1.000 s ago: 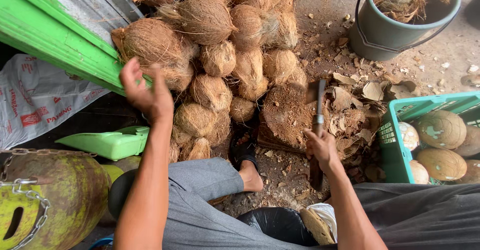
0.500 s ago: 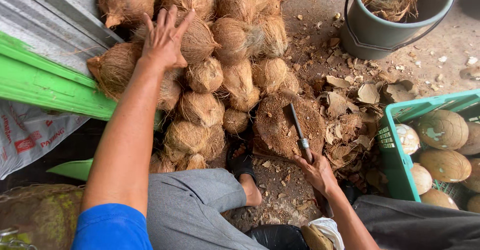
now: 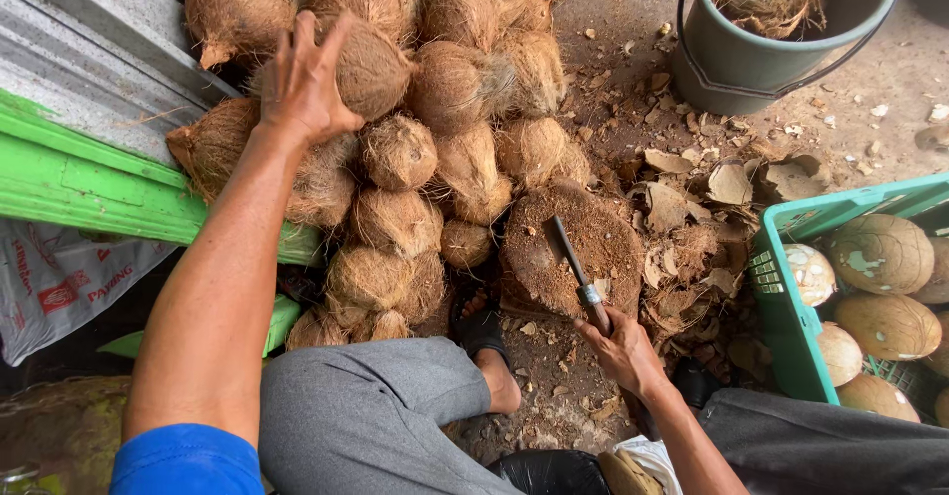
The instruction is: The person sits on the ground beside a large pile of husked coconuts and uses a machete to trim the outer husk off coconuts one at a time, striking and rotating each coconut. Trimmed coconuts are placed into a green plastic crate, while discarded husk pieces accumulate on the ground.
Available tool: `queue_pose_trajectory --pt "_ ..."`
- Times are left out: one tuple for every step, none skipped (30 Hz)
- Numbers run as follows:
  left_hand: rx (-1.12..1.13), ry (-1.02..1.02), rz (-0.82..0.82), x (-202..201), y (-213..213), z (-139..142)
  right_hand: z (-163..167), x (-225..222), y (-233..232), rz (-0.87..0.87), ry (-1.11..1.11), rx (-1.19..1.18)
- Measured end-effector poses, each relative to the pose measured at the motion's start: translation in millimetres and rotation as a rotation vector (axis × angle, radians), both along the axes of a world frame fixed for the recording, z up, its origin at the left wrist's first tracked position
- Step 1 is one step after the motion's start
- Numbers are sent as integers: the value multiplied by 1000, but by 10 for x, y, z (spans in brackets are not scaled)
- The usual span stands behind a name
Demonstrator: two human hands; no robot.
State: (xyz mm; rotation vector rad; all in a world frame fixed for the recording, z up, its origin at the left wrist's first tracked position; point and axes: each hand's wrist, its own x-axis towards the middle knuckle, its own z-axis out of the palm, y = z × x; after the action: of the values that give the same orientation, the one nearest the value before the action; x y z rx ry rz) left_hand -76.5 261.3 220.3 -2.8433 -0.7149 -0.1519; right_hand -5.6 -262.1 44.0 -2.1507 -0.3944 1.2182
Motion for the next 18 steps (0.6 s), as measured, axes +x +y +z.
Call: queue_pose_trajectory --pt "8 -35 3 -8 -7 38 4 -4 6 11 -12 14" --pt "18 -70 5 -12 -15 80 3 -6 14 22 -24 31" --pt "54 -126 -21 -15 -37 125 0 -8 14 29 -38 49" --pt "87 -183 -49 -16 -69 167 -5 -7 15 27 -12 92" --pt "118 -241 -79 -8 -120 205 -11 -7 10 21 11 134" --pt "92 -273 -68 13 -184 235 -18 -3 4 13 36 175" --pt "67 -300 -51 19 -258 263 -27 1 -4 17 47 120" --pt "49 -332 -31 27 -336 287 -37 6 -11 26 55 72" --pt "45 -362 -46 43 -420 307 -50 15 -16 36 56 27" --pt "36 -388 -59 53 -508 314 -69 22 -16 59 18 33" --pt "23 -412 -75 59 -610 307 -91 29 -22 79 -18 37" --pt "-51 -441 -63 63 -707 294 -123 38 -22 98 -59 45" --pt "-120 -473 -56 69 -800 281 -161 53 -18 94 -31 35" --pt "-191 -502 -48 74 -895 255 -208 72 -5 89 0 23" --pt "-254 -516 -23 86 -1003 209 -259 91 -11 84 34 7" --pt "-317 -532 -6 117 -1110 148 -312 122 -17 73 57 24" --pt "-381 -547 6 161 -1221 75 -365 170 -21 57 78 42" --pt "-376 -566 -37 181 -1345 -24 -409 215 -41 42 101 57"
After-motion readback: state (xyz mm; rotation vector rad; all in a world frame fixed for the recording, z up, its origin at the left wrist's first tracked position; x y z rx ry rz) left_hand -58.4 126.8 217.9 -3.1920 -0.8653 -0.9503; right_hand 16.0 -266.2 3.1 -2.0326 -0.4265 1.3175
